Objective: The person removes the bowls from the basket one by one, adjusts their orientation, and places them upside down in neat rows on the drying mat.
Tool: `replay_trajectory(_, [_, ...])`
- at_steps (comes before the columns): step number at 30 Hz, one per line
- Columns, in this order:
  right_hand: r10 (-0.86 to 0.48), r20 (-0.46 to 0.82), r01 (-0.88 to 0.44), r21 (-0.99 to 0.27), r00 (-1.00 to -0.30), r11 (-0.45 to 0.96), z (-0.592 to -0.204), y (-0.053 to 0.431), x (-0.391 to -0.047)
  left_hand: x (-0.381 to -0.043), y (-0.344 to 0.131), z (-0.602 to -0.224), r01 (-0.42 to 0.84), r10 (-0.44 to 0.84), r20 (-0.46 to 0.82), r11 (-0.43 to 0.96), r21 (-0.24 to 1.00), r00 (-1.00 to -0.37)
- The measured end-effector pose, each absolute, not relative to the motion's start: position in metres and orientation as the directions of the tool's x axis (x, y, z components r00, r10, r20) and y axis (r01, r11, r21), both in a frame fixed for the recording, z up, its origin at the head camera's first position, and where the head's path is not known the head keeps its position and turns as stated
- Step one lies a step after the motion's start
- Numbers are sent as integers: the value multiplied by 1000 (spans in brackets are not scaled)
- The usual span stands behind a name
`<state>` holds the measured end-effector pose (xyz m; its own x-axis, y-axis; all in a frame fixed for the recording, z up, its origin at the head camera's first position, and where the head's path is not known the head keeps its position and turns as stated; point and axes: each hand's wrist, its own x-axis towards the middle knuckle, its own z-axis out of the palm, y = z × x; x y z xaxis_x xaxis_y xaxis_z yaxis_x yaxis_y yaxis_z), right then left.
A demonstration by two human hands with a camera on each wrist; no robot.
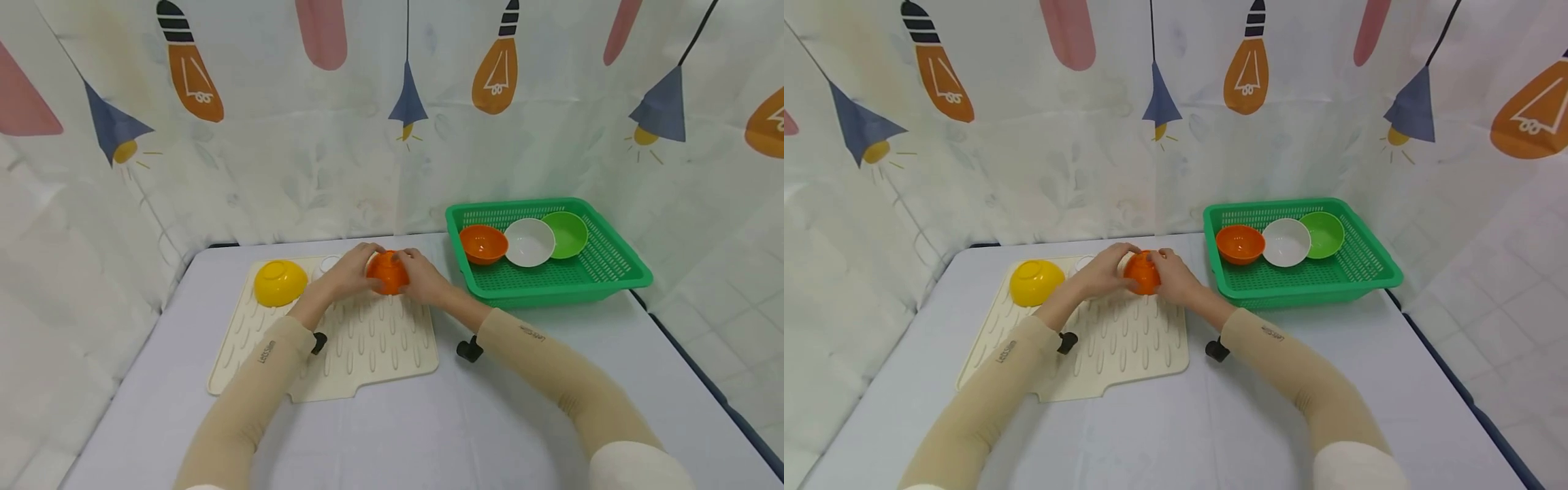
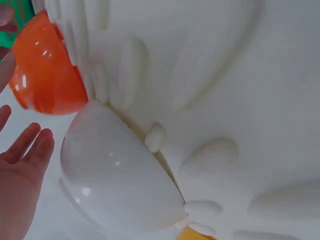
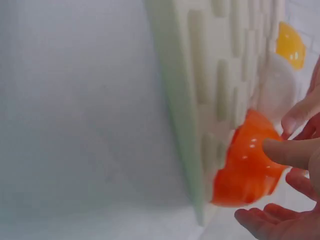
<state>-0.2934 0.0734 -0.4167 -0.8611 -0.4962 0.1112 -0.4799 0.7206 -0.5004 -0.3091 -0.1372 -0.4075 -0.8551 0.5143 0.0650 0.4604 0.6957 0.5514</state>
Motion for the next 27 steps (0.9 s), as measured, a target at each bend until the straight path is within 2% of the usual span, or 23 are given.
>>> replay_trajectory(7, [-550, 100, -525, -479, -829, 703, -392, 81, -276, -295, -160, -399, 487, 491, 192, 591, 643, -850])
replay_trajectory(13, [-595, 115, -542, -573, -795, 614, -370, 103, -266, -274, -181, -391, 488, 437, 266, 544, 682, -859])
replay_trajectory(20, [-522, 97, -440, -678, -848, 588, -348, 134, -265, -248, -204, -384, 449, 374, 288, 474, 758, -882])
replay_trajectory(27, [-422, 78, -326, -764, -903, 557, -336, 181, -274, -233, -233, -392, 355, 224, 279, 490, 796, -934])
